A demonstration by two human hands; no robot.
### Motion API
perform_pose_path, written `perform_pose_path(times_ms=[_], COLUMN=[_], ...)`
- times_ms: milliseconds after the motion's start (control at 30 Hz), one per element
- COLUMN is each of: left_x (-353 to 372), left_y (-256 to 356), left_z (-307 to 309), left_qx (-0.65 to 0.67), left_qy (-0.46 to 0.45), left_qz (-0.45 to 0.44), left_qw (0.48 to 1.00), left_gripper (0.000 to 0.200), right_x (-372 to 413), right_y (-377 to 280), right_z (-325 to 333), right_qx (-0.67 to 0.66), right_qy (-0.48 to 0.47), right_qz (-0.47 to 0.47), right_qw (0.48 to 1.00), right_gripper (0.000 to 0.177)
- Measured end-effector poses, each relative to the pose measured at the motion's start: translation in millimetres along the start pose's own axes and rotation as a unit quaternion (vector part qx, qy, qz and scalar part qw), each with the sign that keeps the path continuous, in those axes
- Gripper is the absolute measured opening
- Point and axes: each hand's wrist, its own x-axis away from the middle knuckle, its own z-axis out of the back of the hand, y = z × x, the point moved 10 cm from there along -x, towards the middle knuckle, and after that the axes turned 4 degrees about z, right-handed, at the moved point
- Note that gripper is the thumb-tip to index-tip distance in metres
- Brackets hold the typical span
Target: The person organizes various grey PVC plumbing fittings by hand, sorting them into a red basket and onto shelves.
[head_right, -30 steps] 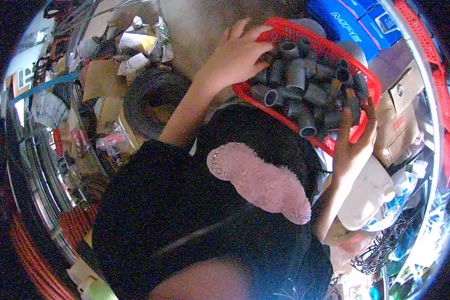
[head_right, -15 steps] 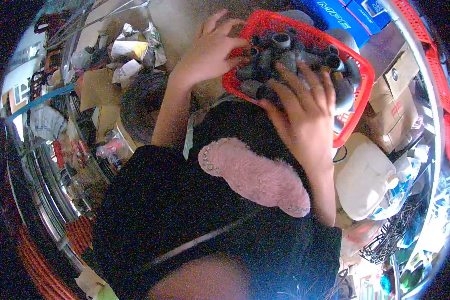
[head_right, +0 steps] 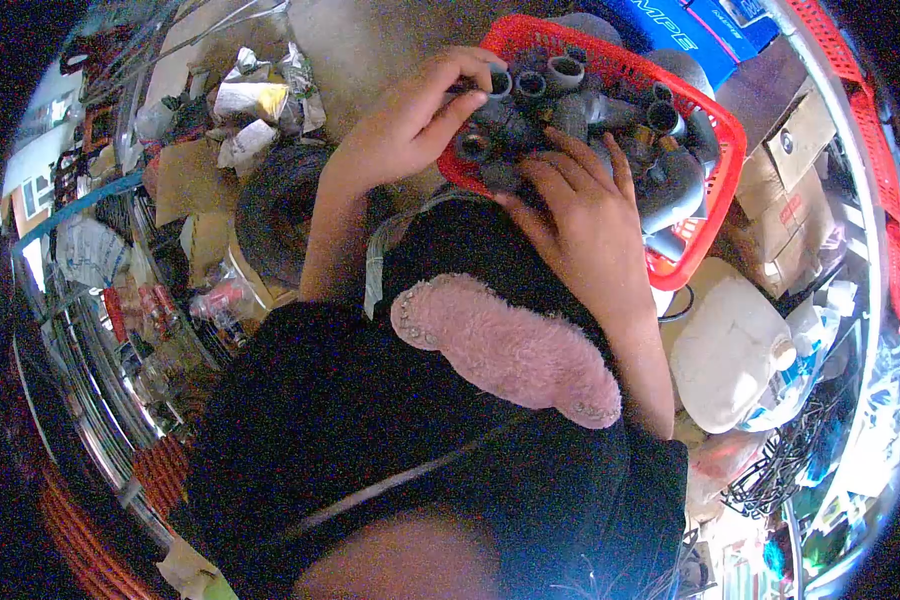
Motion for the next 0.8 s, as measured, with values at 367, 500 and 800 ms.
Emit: perform_pose_path(times_ms=[367, 500, 800], left_x=[-2.5, -6.3, 3.1], left_y=[21.7, 28.8, 8.9], left_z=[31.2, 20.5, -8.7], left_qx=[0.299, 0.318, 0.347], left_qy=[0.054, 0.079, -0.041], left_qz=[-0.004, 0.085, 0.252], left_qw=[0.953, 0.941, 0.902], left_gripper=[0.015, 0.027, 0.029], right_x=[3.2, 15.8, 22.6], right_y=[22.6, 27.1, 34.0], right_z=[27.2, 9.9, 4.7], right_qx=[-0.191, -0.339, -0.595], right_qy=[0.162, 0.095, 0.115], right_qz=[-0.081, -0.140, -0.225], right_qw=[0.965, 0.926, 0.763], right_gripper=[0.055, 0.049, 0.032])
